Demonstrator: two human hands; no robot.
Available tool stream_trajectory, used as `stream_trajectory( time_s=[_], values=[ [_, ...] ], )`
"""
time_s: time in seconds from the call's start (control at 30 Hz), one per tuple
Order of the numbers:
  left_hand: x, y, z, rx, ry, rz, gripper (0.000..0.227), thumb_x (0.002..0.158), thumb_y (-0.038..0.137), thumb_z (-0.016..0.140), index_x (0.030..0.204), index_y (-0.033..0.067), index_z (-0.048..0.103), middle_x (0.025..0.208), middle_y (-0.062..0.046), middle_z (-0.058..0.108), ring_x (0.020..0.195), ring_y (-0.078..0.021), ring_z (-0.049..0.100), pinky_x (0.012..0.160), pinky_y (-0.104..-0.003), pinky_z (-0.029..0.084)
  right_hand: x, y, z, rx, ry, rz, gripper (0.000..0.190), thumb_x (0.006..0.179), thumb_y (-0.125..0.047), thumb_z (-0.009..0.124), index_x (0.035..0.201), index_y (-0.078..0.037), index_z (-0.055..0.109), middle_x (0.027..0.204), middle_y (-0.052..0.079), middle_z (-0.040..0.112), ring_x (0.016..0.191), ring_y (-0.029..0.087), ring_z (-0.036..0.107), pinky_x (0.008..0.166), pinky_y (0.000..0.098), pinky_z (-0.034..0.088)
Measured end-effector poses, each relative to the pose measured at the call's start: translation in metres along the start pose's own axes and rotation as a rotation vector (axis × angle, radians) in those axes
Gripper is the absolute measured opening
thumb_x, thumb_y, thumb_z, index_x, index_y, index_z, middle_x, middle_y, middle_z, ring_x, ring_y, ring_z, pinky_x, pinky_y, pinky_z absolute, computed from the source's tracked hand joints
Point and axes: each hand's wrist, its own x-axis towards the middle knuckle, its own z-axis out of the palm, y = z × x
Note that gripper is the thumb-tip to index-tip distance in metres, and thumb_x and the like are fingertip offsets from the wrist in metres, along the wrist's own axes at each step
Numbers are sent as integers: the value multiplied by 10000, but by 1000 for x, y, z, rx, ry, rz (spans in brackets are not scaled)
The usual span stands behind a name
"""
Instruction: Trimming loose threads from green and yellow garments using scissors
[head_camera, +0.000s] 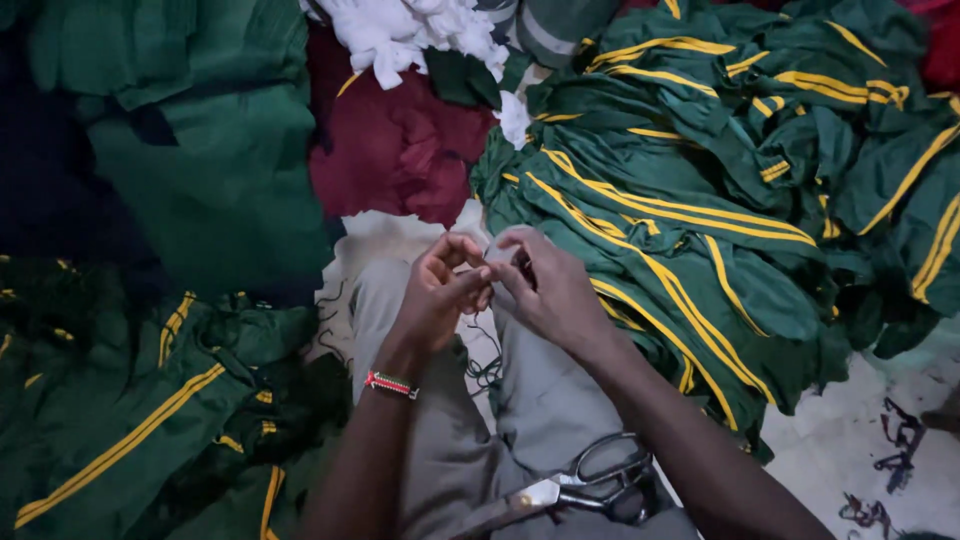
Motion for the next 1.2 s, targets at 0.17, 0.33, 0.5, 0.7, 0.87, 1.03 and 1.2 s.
stream_trajectory(
  time_s=[0.17,0.33,0.5,0.7,0.87,1.03,1.2],
  values=[
    [1,0,-3,5,-8,6,346,867,-102,713,1141,-8,523,849,-194,645,495,-247,655,392,-234,463,5,27,10,106,38,-212,201,1022,-326,621,938,-153,678,803,77,612,843,363,677,736,389,555],
    [3,5,12,267,-5,-51,441,942,145,681,1342,20,541,1062,-107,623,919,-183,637,740,-262,529,15,52,28,669,233,20,222,1014,-152,549,810,-83,602,810,120,657,804,246,640,797,331,509],
    [4,3,17,941,-249,-7,690,802,506,817,1363,174,590,1255,-72,581,1266,-349,392,1121,-521,233,66,114,-6,1490,319,654,337,1015,-183,425,693,-170,328,583,-102,241,502,45,346,543,220,352],
    [10,3,14,919,-97,6,280,846,292,761,1108,207,709,809,23,601,920,-149,511,784,-312,456,111,283,40,1181,564,904,599,940,-584,676,677,-220,280,654,-62,74,487,67,126,439,251,92],
    [14,5,12,846,-36,-62,180,879,272,746,1036,186,732,712,73,565,857,-119,471,704,-281,418,78,376,88,-332,-90,720,451,771,-501,807,1030,-133,799,970,218,761,966,433,711,801,513,527],
    [14,1,7,813,42,-87,213,837,299,771,1025,203,743,739,55,553,770,-76,499,687,-247,429,91,364,76,-299,199,738,378,908,-455,655,854,-108,795,844,204,738,873,405,697,771,504,508],
    [16,-5,1,741,36,-56,159,851,212,784,972,113,754,638,59,527,567,-41,415,540,-236,332,144,357,13,-73,641,537,210,928,-322,717,1023,-174,830,983,66,788,916,195,731,783,374,534]
  ],
)
